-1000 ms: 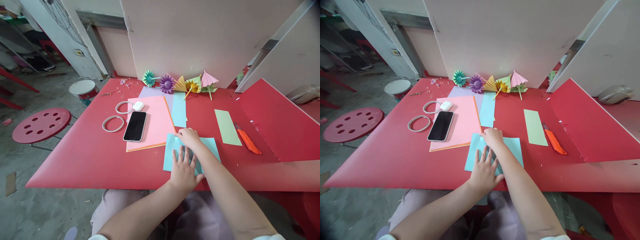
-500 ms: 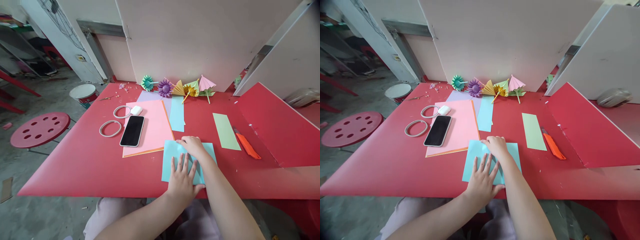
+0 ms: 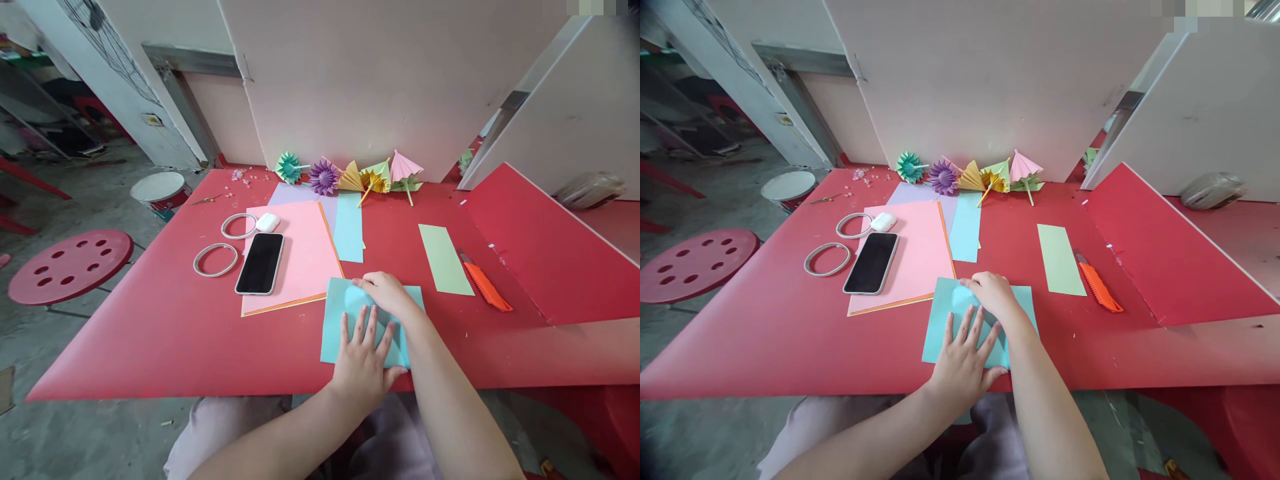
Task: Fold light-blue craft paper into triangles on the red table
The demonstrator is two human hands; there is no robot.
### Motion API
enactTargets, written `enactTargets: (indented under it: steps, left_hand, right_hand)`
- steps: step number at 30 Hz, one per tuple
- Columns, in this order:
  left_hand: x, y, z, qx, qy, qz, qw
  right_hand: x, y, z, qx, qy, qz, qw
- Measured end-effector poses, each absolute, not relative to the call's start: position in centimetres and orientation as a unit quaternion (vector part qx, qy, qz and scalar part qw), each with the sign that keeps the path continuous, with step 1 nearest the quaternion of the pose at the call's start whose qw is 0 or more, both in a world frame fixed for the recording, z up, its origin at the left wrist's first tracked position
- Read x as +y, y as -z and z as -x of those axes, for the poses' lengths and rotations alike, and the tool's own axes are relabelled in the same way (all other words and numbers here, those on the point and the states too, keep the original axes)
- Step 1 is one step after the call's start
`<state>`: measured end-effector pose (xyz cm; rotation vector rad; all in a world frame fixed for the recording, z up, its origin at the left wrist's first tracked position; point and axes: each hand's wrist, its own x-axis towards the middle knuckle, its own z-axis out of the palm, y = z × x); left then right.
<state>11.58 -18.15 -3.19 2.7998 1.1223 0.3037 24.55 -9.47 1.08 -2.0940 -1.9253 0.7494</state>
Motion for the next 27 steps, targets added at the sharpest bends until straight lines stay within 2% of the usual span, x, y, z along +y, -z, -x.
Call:
enactTargets:
  steps: [7, 12, 19, 27]
  left_hand:
    - [-18.1, 2.2, -11.4, 0.363, -0.068, -0.924, 0.094]
    - [-16.5, 1.3, -10.3, 0.345, -0.071, -0.930, 0.109]
    - [-14.1, 2.3, -8.9, 0.433, -0.098, -0.895, 0.041]
    - [-14.2, 2.7, -8.7, 0.413, -0.105, -0.903, 0.056]
  right_hand:
    - [-8.2, 1.0, -23.2, -0.650, -0.140, 0.746, 0.028]
    - [-8.5, 1.1, -23.4, -0.652, -0.147, 0.743, 0.041]
    - [-8.9, 1.1, -23.3, -0.663, -0.123, 0.735, 0.067]
    - [-9.0, 0.5, -24.2, -0.656, -0.208, 0.715, 0.126]
